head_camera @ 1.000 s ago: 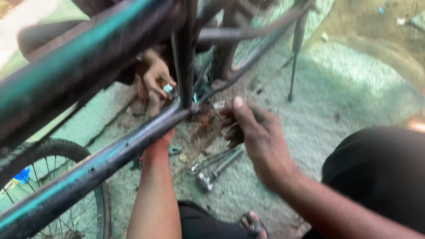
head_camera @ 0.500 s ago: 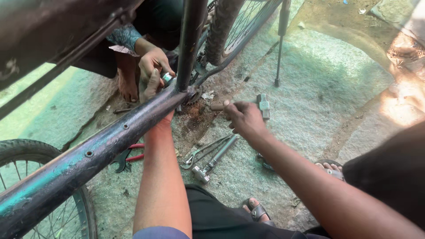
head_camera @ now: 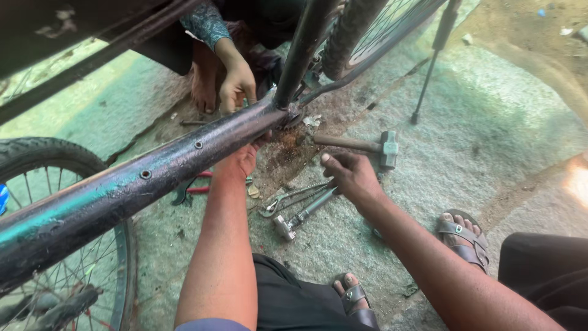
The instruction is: The person sits on the ground beside an upside-down bicycle and services the bottom bracket area. They press small bearing balls into a metal cup, fit the cup assembly, tap a component into the frame with a hammer, apply grease from a container, and wipe the frame with a cloth.
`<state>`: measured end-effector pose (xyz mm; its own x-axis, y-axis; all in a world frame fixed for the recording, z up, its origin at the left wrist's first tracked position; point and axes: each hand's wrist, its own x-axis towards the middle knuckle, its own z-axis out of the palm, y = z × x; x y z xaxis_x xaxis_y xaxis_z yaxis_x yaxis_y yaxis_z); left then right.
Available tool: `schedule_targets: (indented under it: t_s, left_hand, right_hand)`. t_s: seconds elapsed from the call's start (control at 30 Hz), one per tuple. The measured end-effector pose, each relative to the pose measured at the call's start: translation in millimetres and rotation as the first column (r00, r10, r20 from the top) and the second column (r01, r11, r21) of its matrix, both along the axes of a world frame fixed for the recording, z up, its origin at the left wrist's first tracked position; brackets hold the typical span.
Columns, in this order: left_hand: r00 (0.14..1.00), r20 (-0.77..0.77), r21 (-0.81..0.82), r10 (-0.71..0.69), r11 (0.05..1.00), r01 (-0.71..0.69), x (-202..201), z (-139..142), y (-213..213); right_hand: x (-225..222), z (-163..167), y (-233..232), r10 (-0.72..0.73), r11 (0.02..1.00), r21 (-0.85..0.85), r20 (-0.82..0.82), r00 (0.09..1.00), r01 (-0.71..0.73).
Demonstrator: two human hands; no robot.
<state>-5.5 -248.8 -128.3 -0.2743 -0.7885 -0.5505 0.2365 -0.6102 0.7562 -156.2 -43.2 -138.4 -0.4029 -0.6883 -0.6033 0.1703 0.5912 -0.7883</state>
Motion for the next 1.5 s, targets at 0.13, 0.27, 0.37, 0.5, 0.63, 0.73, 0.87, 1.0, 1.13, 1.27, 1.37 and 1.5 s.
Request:
schedule_targets:
  t_s: [0.13, 0.27, 0.37, 0.5, 0.63, 0.73, 0.87, 1.0, 1.13, 1.27, 1.37, 1.5]
  left_hand:
    - [0.901, 0.304, 0.136, -0.309, 0.950, 0.280, -2, -8, 24]
    - [0.441, 0.620, 0.091, -0.649, 0.618, 0.781, -23, 0, 63]
    - [0.205, 0.844, 0.064, -0.496, 0.472, 0.879, -43, 22, 98]
    - [0.316, 0.893, -0.152, -0.321, 0.446, 0.882, -48, 59, 126]
    - [0.505, 0.835, -0.442, -0.219, 0.281, 0.852, -46, 78, 127]
    - [0.592, 0.731, -0.430, -0.339, 0.444, 0.786, -43, 79, 123]
    - [0.655, 0.644, -0.458, -0.394, 0.487, 0.743, -41, 74, 119]
    - [0.521, 0.773, -0.362, -0.363, 0.422, 0.831, -44, 70, 121]
    - [0.585, 0.714, -0.405, -0.385, 0.454, 0.794, -47, 71, 119]
    - [0.615, 0.701, -0.424, -0.361, 0.483, 0.767, -45, 71, 117]
    - [0.634, 0.674, -0.447, -0.380, 0.473, 0.759, -46, 67, 118]
    - [0.786, 0.350, -0.472, -0.510, 0.629, 0.618, -48, 73, 114]
  right_hand:
    - [-11, -9, 0, -0.047, 0.994, -0.097, 0.077, 0.996, 0.054]
    - [-18, -15, 1, -0.097, 0.991, -0.059, 0.307, 0.947, 0.121]
    - [-31, -15, 4, -0.103, 0.976, -0.111, 0.520, 0.848, 0.186]
    - [-49, -13, 8, -0.015, 0.931, -0.252, 0.697, 0.717, 0.264]
    - [-53, -6, 10, 0.055, 0.900, -0.336, 0.721, 0.691, 0.279]
    - [-52, 2, 10, 0.060, 0.891, -0.353, 0.717, 0.694, 0.287]
    - [-52, 14, 7, 0.064, 0.882, -0.372, 0.702, 0.709, 0.289]
    - [-50, 23, 4, 0.061, 0.912, -0.403, 0.302, 0.951, 0.070]
    - [-50, 28, 2, -0.056, 0.939, -0.286, 0.422, 0.905, 0.192]
    - [-50, 27, 1, -0.021, 0.913, -0.352, 0.463, 0.886, 0.205]
    - [-51, 21, 2, -0.009, 0.912, -0.358, 0.469, 0.883, 0.200]
    - [-57, 9, 3, 0.008, 0.871, -0.396, 0.601, 0.799, 0.289]
